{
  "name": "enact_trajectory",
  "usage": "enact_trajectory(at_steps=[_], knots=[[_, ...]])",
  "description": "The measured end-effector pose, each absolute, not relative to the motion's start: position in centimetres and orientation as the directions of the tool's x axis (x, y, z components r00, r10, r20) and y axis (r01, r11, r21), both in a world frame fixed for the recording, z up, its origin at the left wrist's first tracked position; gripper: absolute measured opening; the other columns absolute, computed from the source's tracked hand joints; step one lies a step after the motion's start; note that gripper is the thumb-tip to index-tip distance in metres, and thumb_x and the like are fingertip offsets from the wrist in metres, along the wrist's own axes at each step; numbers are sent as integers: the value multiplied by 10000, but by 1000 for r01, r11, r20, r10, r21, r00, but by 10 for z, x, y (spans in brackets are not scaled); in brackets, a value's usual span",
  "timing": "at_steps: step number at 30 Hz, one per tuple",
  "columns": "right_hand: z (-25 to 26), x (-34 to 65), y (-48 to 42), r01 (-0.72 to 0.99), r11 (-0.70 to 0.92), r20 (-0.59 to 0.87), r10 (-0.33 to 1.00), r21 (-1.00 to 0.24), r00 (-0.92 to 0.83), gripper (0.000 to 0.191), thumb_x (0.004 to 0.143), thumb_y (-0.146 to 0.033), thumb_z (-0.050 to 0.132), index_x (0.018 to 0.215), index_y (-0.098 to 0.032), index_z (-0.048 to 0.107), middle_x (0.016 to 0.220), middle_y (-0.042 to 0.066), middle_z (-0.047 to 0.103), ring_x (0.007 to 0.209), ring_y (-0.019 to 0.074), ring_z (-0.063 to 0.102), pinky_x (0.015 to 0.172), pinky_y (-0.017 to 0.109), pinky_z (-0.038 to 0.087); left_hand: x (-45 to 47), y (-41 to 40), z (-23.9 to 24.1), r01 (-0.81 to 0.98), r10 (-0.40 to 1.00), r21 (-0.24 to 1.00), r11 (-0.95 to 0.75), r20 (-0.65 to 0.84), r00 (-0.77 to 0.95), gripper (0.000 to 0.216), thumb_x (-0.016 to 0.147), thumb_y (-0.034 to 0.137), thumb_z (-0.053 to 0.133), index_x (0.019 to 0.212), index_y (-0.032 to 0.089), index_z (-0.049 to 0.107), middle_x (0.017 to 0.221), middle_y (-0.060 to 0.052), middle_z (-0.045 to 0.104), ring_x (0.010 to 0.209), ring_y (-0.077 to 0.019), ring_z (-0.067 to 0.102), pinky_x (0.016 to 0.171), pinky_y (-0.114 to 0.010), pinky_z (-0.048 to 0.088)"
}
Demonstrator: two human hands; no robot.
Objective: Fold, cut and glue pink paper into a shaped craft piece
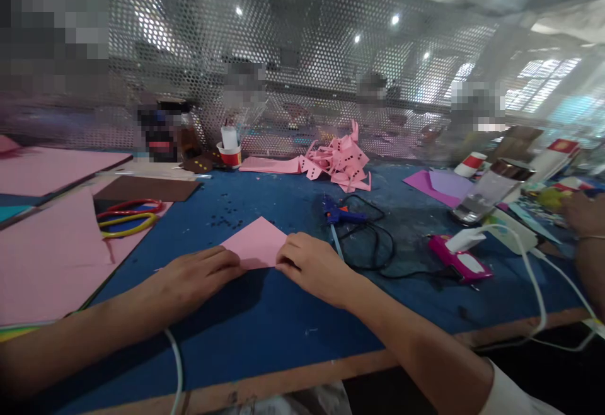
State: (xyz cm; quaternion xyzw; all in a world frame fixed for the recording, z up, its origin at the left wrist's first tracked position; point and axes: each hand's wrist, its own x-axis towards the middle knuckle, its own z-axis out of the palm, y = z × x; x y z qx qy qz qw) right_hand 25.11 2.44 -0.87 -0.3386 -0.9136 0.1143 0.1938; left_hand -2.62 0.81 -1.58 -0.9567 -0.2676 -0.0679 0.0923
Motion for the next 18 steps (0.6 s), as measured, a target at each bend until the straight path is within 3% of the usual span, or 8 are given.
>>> enact_trajectory(at_steps=[18], knots=[[-10, 252, 25, 556, 756, 299, 650, -345, -699, 35, 960, -174, 613, 947, -185, 643, 981, 41, 663, 959, 180, 590, 837, 289, 445, -54, -4, -19, 545, 504, -204, -813, 224, 834, 368, 877, -31, 458, 1155, 160, 607, 1066, -71, 655, 935, -212, 616, 790, -321, 502]])
